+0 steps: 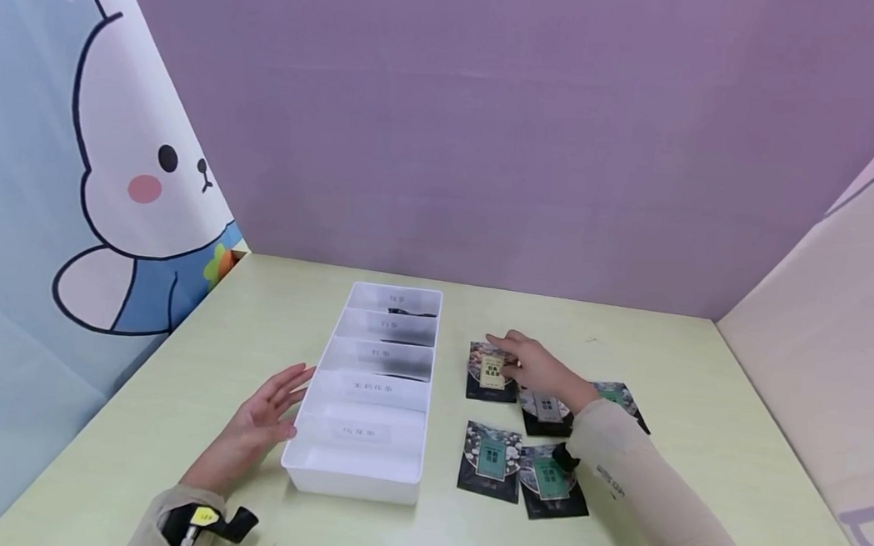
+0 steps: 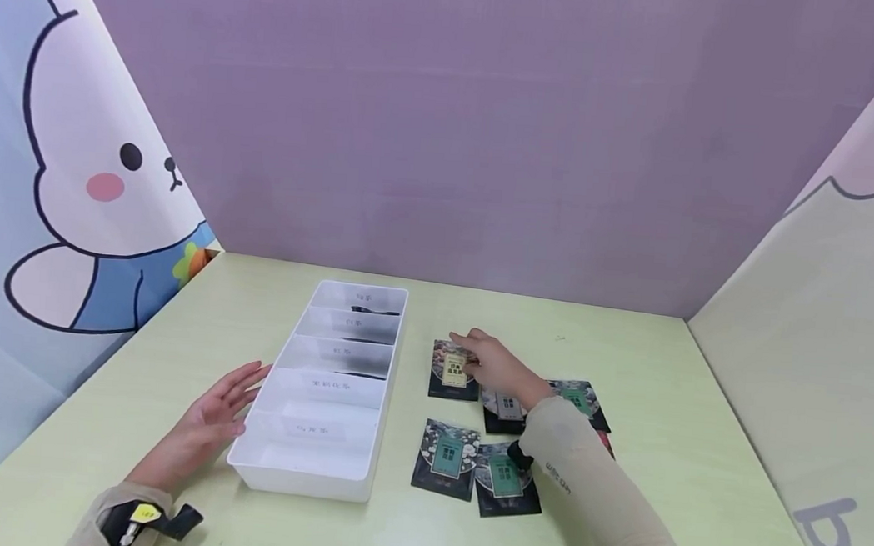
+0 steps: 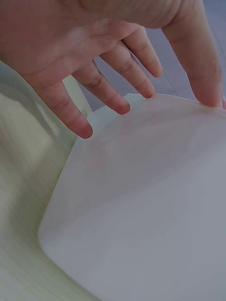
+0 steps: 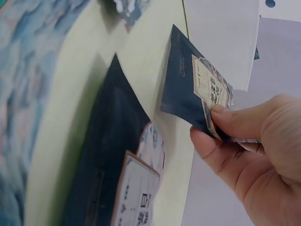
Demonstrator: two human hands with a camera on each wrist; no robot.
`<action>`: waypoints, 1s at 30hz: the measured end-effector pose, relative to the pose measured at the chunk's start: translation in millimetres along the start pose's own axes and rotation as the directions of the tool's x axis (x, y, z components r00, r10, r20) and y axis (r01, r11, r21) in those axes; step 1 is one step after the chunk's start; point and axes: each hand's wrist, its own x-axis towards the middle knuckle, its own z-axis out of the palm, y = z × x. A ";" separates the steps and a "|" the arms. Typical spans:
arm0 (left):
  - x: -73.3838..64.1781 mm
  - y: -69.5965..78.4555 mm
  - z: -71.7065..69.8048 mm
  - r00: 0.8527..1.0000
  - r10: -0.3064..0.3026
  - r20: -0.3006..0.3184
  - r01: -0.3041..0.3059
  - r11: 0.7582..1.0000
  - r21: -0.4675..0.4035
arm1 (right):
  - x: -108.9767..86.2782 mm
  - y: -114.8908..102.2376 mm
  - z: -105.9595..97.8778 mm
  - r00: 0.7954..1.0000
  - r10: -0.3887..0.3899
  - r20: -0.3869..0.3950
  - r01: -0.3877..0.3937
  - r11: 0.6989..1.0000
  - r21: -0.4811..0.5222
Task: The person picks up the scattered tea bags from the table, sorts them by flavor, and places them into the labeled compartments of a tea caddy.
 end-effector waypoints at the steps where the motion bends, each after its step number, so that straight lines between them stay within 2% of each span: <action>1: -0.3 0.0 -0.1 1.000 -0.002 0.001 0.002 1.000 0.002 | -0.5 0.8 0.1 1.000 -0.001 -0.009 0.001 1.000 0.007; 7: -0.4 0.0 0.6 1.000 0.006 0.008 -0.006 1.000 -0.006 | -2.3 5.2 -1.2 0.996 0.055 -0.077 -0.049 0.996 0.074; 12: 0.1 -2.5 -0.3 0.997 0.067 0.042 -0.065 0.997 -0.042 | -2.5 3.5 -5.6 0.989 0.105 -0.109 -0.086 0.982 0.167; 15: 0.0 -4.2 -1.1 0.995 0.082 0.050 -0.080 0.995 -0.056 | -2.4 3.1 -8.1 0.984 0.144 -0.108 -0.116 0.965 0.234; 22: -0.2 -4.3 -0.9 0.998 0.047 0.035 -0.046 0.998 -0.038 | -1.2 1.7 -14.3 0.973 0.198 -0.120 -0.150 0.934 0.326; 30: -0.1 -3.6 -1.3 0.999 0.029 0.024 -0.028 0.999 -0.034 | 1.0 -5.1 -18.5 0.970 0.216 -0.113 -0.163 0.919 0.358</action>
